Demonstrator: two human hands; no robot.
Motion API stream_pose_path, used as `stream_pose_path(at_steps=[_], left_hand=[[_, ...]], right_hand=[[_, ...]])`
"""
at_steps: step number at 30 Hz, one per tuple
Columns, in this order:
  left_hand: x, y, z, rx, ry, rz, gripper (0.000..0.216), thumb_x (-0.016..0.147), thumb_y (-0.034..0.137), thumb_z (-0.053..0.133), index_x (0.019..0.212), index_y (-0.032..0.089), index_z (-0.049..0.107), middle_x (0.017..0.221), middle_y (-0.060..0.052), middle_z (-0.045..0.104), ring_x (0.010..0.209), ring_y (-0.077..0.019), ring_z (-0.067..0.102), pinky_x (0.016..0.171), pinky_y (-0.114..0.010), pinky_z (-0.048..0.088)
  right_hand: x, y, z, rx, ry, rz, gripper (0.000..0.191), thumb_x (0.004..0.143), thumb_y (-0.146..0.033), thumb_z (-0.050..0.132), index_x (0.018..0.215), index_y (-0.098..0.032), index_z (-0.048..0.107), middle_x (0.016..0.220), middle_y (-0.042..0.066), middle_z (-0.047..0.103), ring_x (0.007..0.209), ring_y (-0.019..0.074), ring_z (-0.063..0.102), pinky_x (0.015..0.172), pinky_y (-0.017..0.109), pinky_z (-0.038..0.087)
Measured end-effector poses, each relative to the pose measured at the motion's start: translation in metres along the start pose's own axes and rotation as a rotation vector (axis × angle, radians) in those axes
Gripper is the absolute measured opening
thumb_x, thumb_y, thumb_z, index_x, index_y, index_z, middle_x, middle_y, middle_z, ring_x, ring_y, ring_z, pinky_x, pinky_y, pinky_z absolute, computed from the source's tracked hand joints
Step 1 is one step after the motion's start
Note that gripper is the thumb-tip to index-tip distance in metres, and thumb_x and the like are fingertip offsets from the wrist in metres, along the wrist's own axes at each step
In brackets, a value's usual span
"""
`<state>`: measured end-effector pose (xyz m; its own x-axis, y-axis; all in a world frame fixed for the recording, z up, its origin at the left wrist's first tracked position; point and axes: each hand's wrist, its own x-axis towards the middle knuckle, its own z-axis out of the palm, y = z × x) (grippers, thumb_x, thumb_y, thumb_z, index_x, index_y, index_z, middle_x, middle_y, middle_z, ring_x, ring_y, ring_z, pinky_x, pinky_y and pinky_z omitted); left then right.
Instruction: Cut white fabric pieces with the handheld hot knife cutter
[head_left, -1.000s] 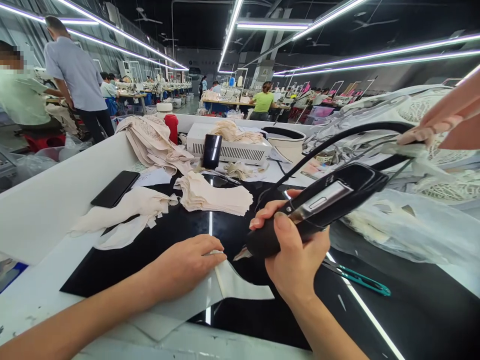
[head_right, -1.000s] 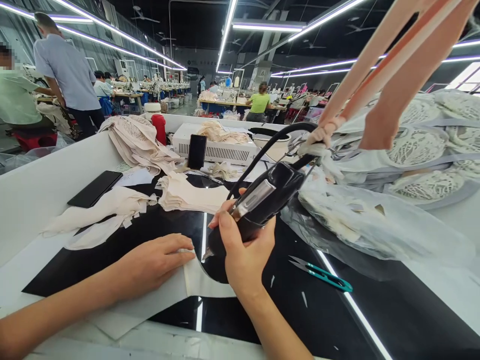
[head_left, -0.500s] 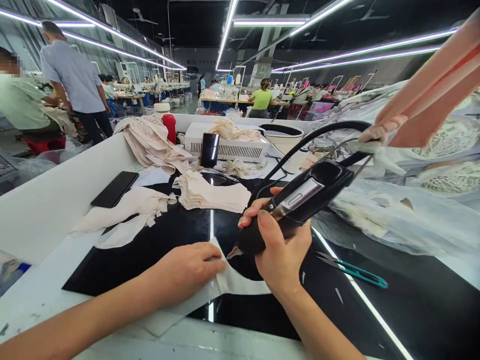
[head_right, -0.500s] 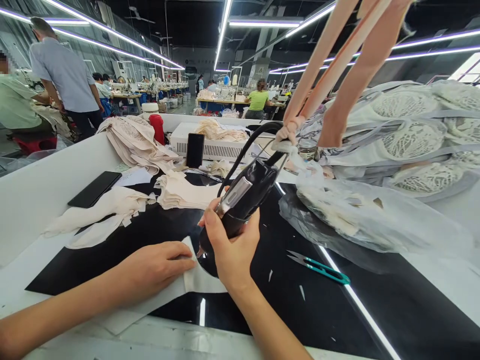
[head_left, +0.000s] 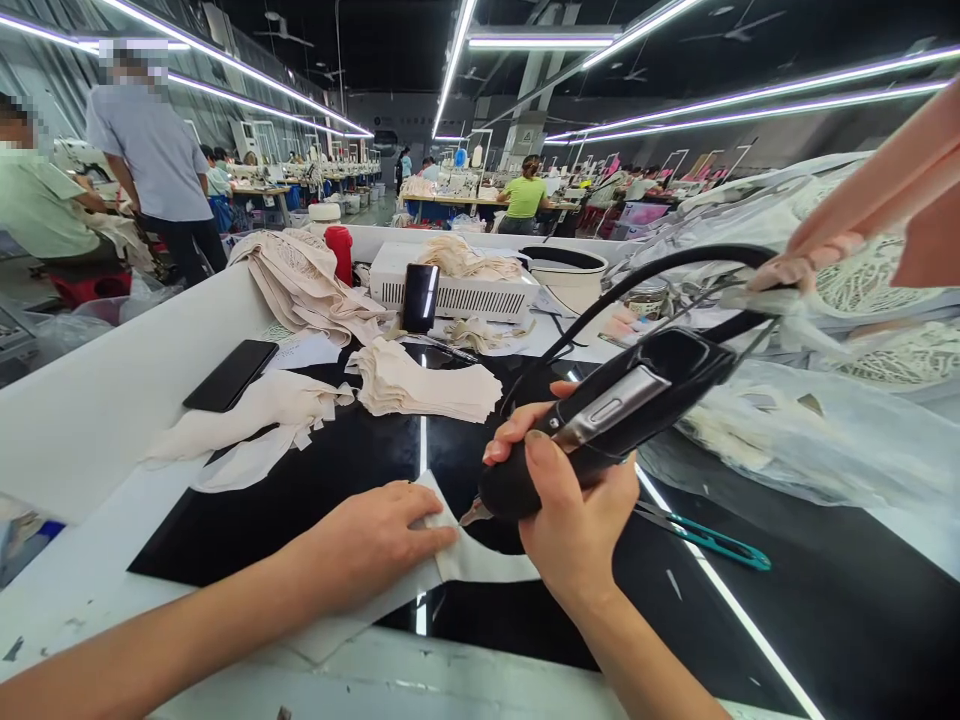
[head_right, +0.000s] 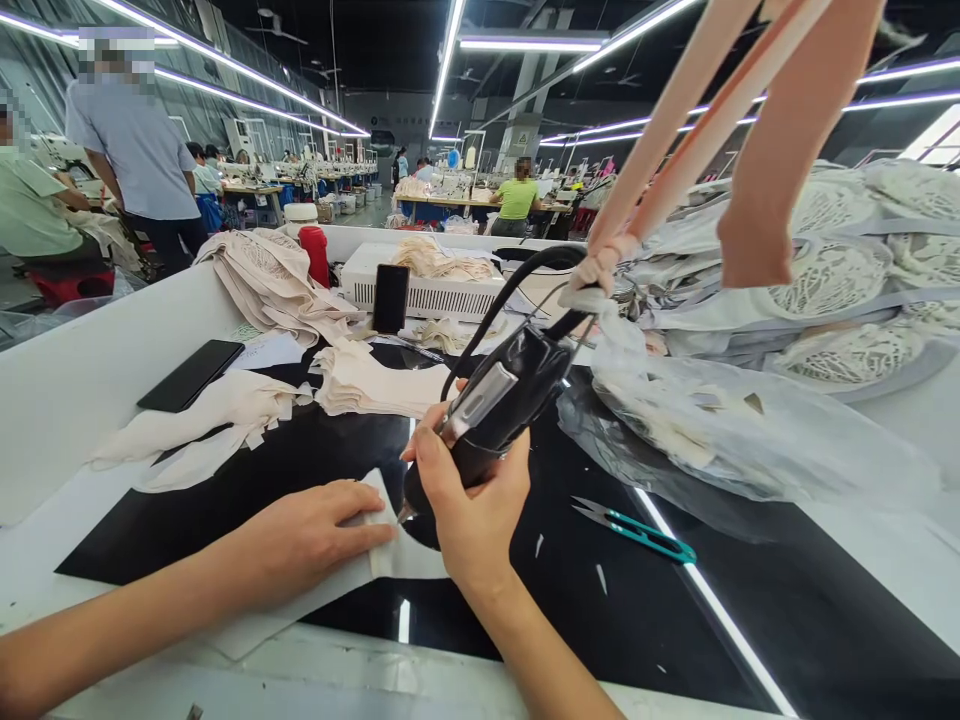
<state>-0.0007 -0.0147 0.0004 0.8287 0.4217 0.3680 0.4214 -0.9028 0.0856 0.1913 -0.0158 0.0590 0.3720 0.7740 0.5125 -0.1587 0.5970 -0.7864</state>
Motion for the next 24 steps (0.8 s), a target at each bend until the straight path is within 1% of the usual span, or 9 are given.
stream_pose_path(at_steps=[3,5,9,10,12,14,17,21,24], left_hand=[[-0.001,-0.001,0.001,0.010,0.009,0.022,0.026,0.106,0.009,0.055,0.127,0.019,0.067,0.127,-0.012,0.070,0.105,-0.0249,0.073,0.091,-0.035,0.063],[-0.003,-0.002,0.002,0.015,0.013,0.038,0.027,0.105,0.008,0.057,0.128,0.019,0.066,0.129,-0.013,0.070,0.109,-0.0257,0.073,0.095,-0.037,0.063],[-0.004,-0.002,0.001,0.009,0.018,0.052,0.033,0.103,0.002,0.052,0.129,0.018,0.065,0.132,-0.014,0.070,0.123,-0.0263,0.070,0.112,-0.047,0.057],[-0.004,-0.001,-0.001,0.003,0.027,0.051,0.035,0.101,0.000,0.050,0.129,0.016,0.065,0.132,-0.014,0.070,0.125,-0.0267,0.069,0.114,-0.048,0.056],[0.000,0.003,-0.004,-0.027,0.054,0.041,0.034,0.100,-0.001,0.049,0.127,0.013,0.065,0.129,-0.015,0.071,0.123,-0.0268,0.068,0.111,-0.045,0.058],[0.006,0.009,-0.007,-0.078,0.061,0.024,0.030,0.102,0.001,0.050,0.125,0.012,0.066,0.122,-0.013,0.072,0.115,-0.0248,0.070,0.102,-0.037,0.062],[0.015,0.019,-0.009,-0.131,0.011,-0.006,0.026,0.104,0.002,0.051,0.122,0.012,0.066,0.116,-0.011,0.072,0.105,-0.0220,0.070,0.094,-0.031,0.063],[0.020,0.029,-0.006,-0.144,-0.076,-0.037,0.022,0.104,0.001,0.053,0.115,0.012,0.069,0.106,-0.009,0.071,0.095,-0.0220,0.069,0.087,-0.032,0.063],[0.016,0.030,-0.001,-0.153,-0.079,-0.039,0.021,0.103,0.001,0.054,0.112,0.013,0.069,0.104,-0.009,0.070,0.095,-0.0240,0.068,0.086,-0.034,0.063]], right_hand=[[-0.002,0.000,-0.001,-0.010,-0.008,0.003,0.035,0.084,-0.034,0.084,0.109,-0.029,0.060,0.078,-0.007,0.070,0.057,0.0131,0.065,0.058,0.028,0.056],[-0.002,-0.001,-0.001,-0.021,-0.006,0.008,0.034,0.085,-0.032,0.083,0.109,-0.029,0.060,0.078,-0.007,0.071,0.057,0.0131,0.066,0.058,0.029,0.056],[0.000,-0.010,-0.006,-0.018,0.027,0.004,0.038,0.083,-0.034,0.086,0.112,-0.029,0.062,0.077,-0.007,0.071,0.057,0.0137,0.066,0.058,0.029,0.057],[0.001,-0.014,-0.009,-0.018,0.037,-0.005,0.038,0.082,-0.035,0.087,0.111,-0.029,0.063,0.076,-0.008,0.071,0.057,0.0137,0.066,0.059,0.030,0.057],[0.000,-0.020,-0.015,-0.030,0.046,-0.011,0.037,0.082,-0.035,0.087,0.111,-0.029,0.064,0.074,-0.008,0.070,0.056,0.0135,0.066,0.060,0.029,0.057],[-0.002,-0.024,-0.022,-0.047,0.047,-0.002,0.038,0.082,-0.035,0.088,0.111,-0.029,0.064,0.074,-0.008,0.070,0.057,0.0134,0.066,0.060,0.029,0.058],[-0.006,-0.027,-0.032,-0.067,0.041,0.008,0.040,0.083,-0.037,0.088,0.114,-0.030,0.065,0.078,-0.008,0.071,0.060,0.0135,0.067,0.062,0.029,0.059],[-0.010,-0.027,-0.038,-0.062,0.022,-0.005,0.038,0.085,-0.035,0.088,0.115,-0.030,0.065,0.079,-0.008,0.073,0.060,0.0131,0.067,0.061,0.028,0.059],[-0.012,-0.027,-0.038,-0.047,0.021,-0.011,0.038,0.085,-0.036,0.088,0.115,-0.030,0.065,0.078,-0.007,0.073,0.060,0.0129,0.067,0.058,0.026,0.058]])
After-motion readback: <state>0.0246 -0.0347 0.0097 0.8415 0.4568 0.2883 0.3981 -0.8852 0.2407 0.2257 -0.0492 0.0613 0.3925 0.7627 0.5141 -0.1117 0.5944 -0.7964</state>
